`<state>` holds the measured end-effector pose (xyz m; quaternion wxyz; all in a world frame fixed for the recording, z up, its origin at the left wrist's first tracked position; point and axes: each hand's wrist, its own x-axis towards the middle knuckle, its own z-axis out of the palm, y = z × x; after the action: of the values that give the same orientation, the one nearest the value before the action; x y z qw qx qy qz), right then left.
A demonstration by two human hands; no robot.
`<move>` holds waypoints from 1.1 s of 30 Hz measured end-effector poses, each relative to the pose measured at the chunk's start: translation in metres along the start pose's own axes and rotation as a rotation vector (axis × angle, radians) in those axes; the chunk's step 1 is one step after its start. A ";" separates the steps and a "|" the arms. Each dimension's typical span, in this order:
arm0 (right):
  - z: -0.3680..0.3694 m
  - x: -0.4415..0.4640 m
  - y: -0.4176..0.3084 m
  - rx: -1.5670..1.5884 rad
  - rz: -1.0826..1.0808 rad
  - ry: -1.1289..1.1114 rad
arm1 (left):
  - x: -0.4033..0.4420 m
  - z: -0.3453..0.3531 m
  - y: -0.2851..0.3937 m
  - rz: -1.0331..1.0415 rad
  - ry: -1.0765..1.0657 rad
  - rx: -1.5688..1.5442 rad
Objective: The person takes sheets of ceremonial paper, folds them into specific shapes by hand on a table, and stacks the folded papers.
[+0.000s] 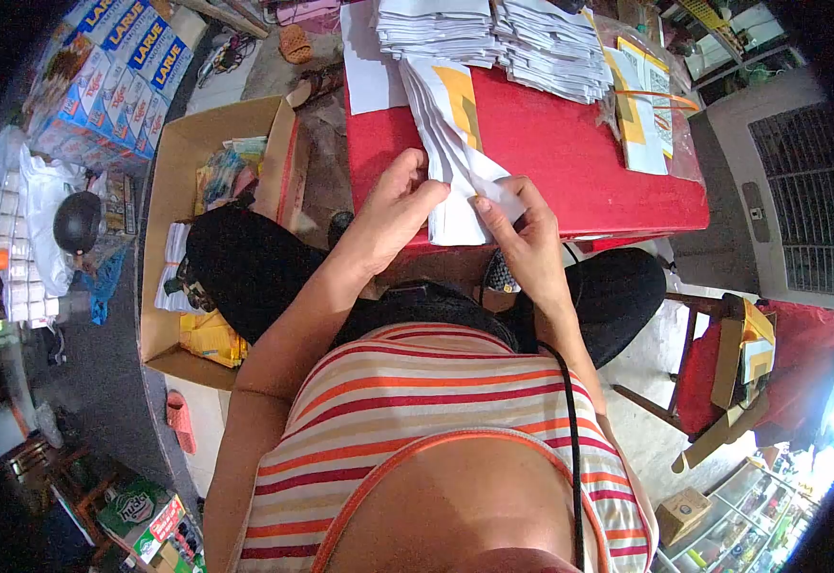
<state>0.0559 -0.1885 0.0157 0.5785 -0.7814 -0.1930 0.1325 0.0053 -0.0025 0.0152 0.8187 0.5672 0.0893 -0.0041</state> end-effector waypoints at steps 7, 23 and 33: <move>-0.008 0.001 -0.052 -0.317 -0.373 0.031 | 0.005 0.007 0.003 0.007 0.018 0.058; -0.042 0.022 -0.053 -0.575 -0.211 0.046 | 0.025 -0.004 -0.022 0.130 0.194 0.213; -0.036 0.010 -0.022 -0.443 -0.003 -0.010 | -0.008 -0.023 -0.002 0.389 0.345 0.909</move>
<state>0.0767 -0.2091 0.0471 0.3918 -0.8885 -0.2214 0.0899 -0.0066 0.0171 0.0066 0.4488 0.8639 0.1049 0.2032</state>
